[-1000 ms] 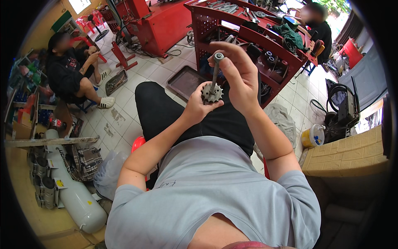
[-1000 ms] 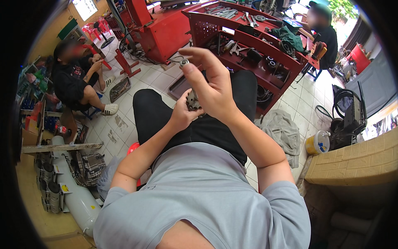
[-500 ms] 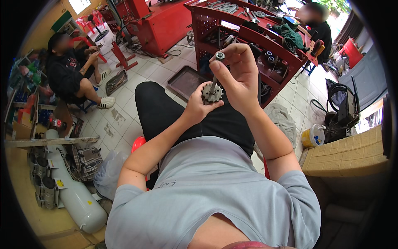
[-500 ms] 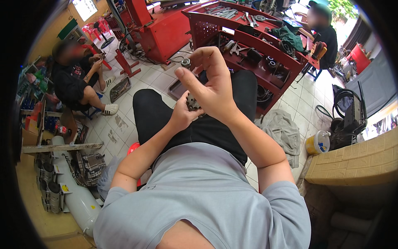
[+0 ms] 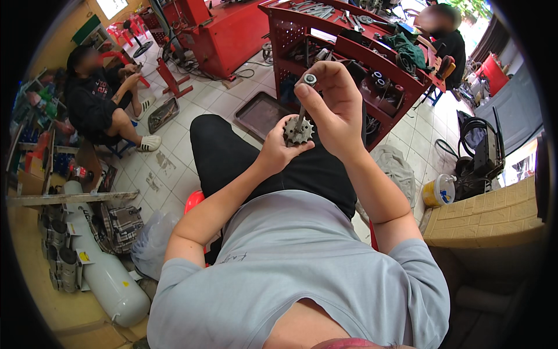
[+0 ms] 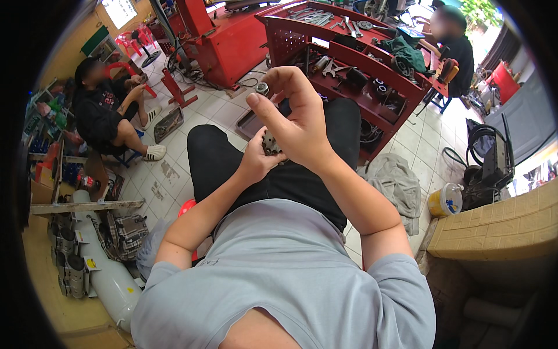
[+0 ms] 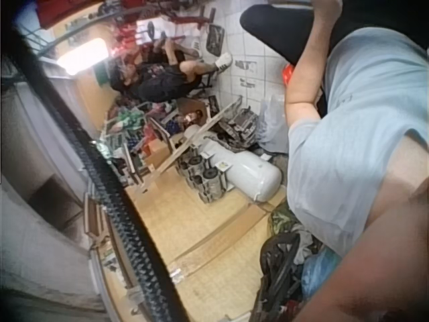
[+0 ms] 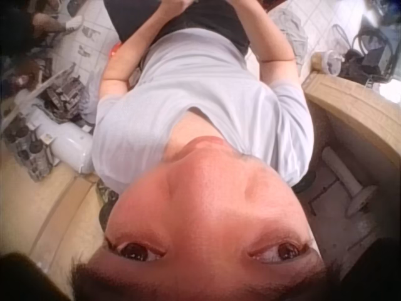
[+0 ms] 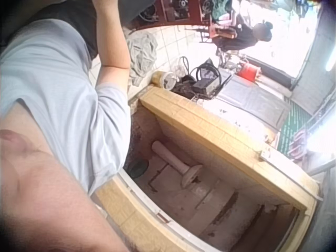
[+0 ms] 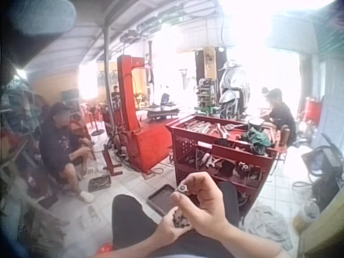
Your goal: The person sits on a low stool in a workshop and holds a metal gear-like component in their left hand. They use their right hand to insert and rotate a small cylindrical pin or bolt into the center of the gear, repeatedly adjusting the fit and orientation of the parts.
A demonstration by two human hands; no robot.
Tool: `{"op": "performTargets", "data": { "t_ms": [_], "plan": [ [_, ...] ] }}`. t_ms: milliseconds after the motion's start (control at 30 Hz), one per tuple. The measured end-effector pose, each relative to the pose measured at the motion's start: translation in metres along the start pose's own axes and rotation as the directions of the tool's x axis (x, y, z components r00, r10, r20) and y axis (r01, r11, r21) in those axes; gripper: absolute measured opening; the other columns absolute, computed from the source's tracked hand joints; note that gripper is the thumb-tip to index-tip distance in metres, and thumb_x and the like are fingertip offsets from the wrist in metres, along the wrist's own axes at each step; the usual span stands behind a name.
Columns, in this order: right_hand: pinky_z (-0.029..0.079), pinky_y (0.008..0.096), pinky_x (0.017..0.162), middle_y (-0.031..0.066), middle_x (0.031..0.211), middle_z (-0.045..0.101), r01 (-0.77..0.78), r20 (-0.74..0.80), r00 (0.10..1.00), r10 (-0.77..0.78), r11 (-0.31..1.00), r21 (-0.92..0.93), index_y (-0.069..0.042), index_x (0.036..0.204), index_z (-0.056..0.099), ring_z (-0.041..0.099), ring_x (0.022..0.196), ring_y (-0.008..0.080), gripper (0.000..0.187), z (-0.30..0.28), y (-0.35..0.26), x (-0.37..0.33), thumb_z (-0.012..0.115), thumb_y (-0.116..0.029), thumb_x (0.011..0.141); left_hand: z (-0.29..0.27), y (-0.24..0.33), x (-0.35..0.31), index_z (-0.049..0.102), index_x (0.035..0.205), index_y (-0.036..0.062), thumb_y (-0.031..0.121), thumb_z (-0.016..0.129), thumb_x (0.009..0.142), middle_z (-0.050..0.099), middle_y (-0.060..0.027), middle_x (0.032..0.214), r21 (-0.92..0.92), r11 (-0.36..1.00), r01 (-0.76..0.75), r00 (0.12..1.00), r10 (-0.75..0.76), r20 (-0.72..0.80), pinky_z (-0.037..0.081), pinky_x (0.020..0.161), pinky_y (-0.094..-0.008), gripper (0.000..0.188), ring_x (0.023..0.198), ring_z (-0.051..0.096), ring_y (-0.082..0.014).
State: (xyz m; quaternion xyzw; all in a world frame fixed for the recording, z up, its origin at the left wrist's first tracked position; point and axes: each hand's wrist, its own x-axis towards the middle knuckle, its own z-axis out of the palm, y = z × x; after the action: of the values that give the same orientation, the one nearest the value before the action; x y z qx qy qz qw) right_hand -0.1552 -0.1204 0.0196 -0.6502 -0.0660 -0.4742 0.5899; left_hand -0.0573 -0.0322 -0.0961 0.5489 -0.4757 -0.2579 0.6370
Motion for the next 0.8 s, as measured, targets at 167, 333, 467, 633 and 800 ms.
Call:
{"op": "performTargets", "data": {
  "t_ms": [167,333,467,633,800],
  "plan": [
    [0.042,0.0232,0.075,0.0008,0.097,0.061,-0.078,0.007,0.997,0.078,0.994,0.072,-0.002,0.106,0.059,0.054,0.089,0.007,0.025,0.007,-0.017,0.002,0.069,-0.014,0.086,0.0,-0.003,-0.001,0.049,0.12,-0.0016,0.015,0.081,0.076,0.064,-0.0054,0.097,-0.063,0.998,0.016,1.0,-0.017,-0.01,0.049,0.084,-0.0275,0.057,0.09,0.06,-0.011],
    [0.042,0.0232,0.077,0.0015,0.1,0.062,0.072,-0.016,0.997,-0.072,0.997,-0.034,-0.002,0.115,0.059,0.055,0.087,0.0075,0.032,0.001,0.003,0.0,0.068,-0.014,0.086,0.0,0.003,-0.001,0.05,0.12,-0.0015,0.014,0.082,0.076,0.064,-0.0052,0.096,0.019,1.0,0.011,1.0,-0.011,-0.005,0.049,0.084,-0.0277,0.057,0.089,0.06,-0.0109],
    [0.042,0.0232,0.076,0.0007,0.096,0.06,-0.019,-0.007,1.0,0.019,1.0,-0.004,-0.003,0.111,0.058,0.054,0.085,0.0072,0.03,0.001,-0.003,0.0,0.07,-0.014,0.085,0.0,-0.001,0.0,0.05,0.12,-0.0014,0.014,0.082,0.075,0.064,-0.005,0.095,-0.001,1.0,0.008,1.0,-0.008,-0.012,0.049,0.083,-0.0275,0.057,0.088,0.06,-0.0109],
    [0.042,0.023,0.075,0.0005,0.094,0.061,0.045,0.001,0.999,-0.045,0.999,0.009,-0.003,0.106,0.058,0.054,0.084,0.007,0.026,0.001,-0.003,0.0,0.07,-0.012,0.085,0.001,0.004,-0.001,0.05,0.12,-0.0014,0.015,0.082,0.075,0.064,-0.005,0.095,0.02,1.0,0.004,1.0,-0.004,-0.008,0.049,0.084,-0.0276,0.057,0.088,0.06,-0.011],
    [0.042,0.0233,0.075,0.0009,0.095,0.061,0.084,-0.015,0.996,-0.085,0.995,-0.055,-0.002,0.114,0.058,0.054,0.084,0.0074,0.031,0.001,0.002,0.0,0.068,-0.012,0.087,0.0,0.001,-0.001,0.05,0.12,-0.0013,0.014,0.082,0.075,0.064,-0.0047,0.095,0.036,0.999,-0.007,1.0,0.007,-0.006,0.049,0.084,-0.0274,0.057,0.088,0.06,-0.0106]
  ]
}}
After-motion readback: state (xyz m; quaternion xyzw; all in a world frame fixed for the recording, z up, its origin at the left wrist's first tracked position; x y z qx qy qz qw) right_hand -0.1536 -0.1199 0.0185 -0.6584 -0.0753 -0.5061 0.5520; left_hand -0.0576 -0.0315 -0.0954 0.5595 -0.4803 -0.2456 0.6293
